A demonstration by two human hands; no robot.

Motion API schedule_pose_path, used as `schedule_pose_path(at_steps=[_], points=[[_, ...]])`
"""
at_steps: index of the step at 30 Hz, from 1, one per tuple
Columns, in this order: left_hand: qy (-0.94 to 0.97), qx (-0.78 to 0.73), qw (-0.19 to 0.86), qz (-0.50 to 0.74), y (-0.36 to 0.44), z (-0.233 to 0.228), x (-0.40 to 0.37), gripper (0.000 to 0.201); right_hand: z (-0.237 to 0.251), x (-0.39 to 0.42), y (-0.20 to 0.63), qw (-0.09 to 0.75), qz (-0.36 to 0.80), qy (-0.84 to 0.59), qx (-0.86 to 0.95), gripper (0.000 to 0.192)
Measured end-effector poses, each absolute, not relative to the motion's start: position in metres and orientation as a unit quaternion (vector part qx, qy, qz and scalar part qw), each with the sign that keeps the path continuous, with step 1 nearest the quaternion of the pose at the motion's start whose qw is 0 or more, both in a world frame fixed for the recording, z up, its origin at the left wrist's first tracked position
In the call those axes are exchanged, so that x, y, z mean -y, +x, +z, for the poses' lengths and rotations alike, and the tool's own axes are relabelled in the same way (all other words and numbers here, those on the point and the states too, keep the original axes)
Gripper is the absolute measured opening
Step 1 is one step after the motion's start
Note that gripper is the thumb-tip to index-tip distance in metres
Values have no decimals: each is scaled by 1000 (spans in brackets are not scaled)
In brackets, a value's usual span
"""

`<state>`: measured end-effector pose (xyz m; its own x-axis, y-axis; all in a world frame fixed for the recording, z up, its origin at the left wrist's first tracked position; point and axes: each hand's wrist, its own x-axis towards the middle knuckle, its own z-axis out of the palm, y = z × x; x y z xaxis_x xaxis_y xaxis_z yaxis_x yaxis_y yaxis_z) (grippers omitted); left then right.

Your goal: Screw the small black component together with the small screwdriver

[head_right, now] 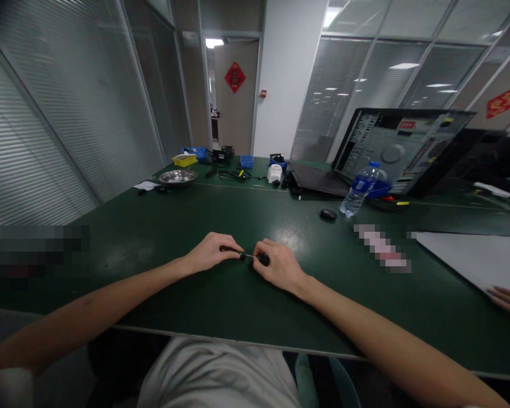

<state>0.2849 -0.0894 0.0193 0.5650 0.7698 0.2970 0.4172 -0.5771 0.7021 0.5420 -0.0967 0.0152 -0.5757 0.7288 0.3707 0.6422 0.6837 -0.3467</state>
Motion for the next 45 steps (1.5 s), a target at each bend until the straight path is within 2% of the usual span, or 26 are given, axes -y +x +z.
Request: schedule_pose_path(at_steps=[31,37,40,45], points=[[800,-370,318,348,290,20,88,15,18,104,533,190,49,-347,917,11],[832,-383,240,322,292,6,66,10,19,105,534,203,48,-348,914,9],[847,-375,234,296,289,6,63,13,19,105,535,216,55,-346,912,9],[858,-346,227,304,282,20,81,23,18,102,539,286,91,-347,889,8]])
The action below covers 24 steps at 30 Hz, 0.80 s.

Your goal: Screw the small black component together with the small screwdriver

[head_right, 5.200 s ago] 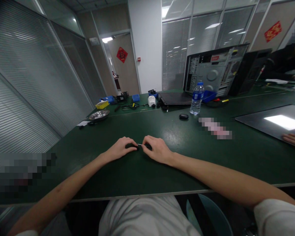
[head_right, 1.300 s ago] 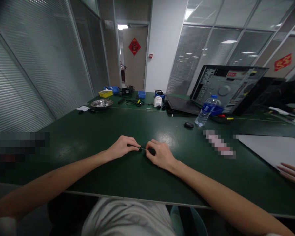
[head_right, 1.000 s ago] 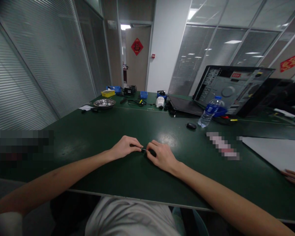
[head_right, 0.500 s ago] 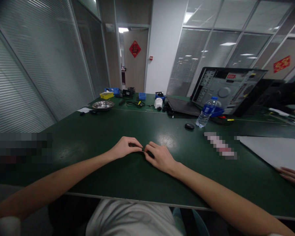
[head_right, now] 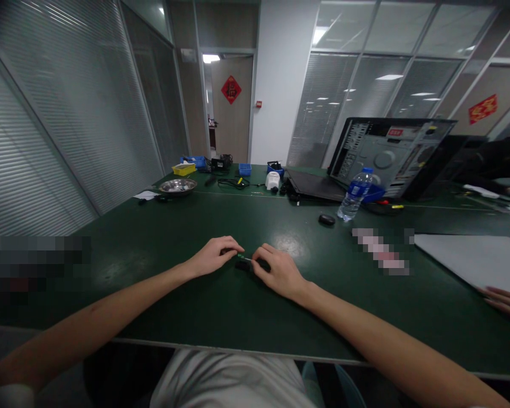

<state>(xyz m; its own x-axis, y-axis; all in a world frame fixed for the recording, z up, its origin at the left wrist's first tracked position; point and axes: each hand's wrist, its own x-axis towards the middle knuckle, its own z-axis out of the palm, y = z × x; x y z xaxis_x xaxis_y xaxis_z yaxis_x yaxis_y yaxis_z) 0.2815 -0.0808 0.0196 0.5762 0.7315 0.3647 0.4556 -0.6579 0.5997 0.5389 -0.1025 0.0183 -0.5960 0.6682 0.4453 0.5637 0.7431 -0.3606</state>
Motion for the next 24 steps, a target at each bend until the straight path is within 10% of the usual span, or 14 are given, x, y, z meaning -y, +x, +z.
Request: schedule_pose_path(at_steps=[16,24], points=[[902,-311,213,211,262,26,74,21,23,102,540,372,115,-356,850,9],[785,-558,139,232,127,18,-6,31,20,99,544,367,112,-349,855,7]])
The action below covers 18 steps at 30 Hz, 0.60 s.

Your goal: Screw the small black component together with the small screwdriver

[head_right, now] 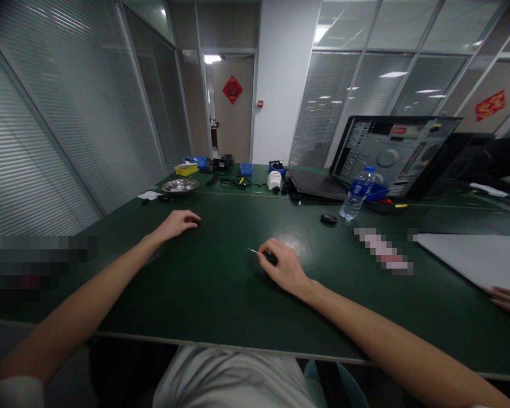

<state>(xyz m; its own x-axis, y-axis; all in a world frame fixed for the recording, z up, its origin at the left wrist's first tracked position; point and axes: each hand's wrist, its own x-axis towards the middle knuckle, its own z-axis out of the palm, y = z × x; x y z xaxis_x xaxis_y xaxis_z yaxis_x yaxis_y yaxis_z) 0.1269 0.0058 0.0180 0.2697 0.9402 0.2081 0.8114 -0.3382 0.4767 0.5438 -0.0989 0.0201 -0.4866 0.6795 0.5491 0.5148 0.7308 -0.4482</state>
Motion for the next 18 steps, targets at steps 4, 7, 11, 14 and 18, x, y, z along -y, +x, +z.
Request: schedule_pose_path(at_steps=[4,7,11,14,18], points=[[667,-717,2,201,35,11,-18,29,21,100,544,364,112,-347,857,9],[613,-764,-38,196,-8,8,-10,36,22,101,544,361,112,-349,858,10],[592,-784,-33,182,-30,8,-8,35,22,100,544,358,111,-350,859,13],[586,-790,-21,181,-35,9,-12,32,21,99,544,355,111,-350,860,13],[574,-794,-25,197,-37,7,-11,34,21,100,545,355,111,-346,861,11]])
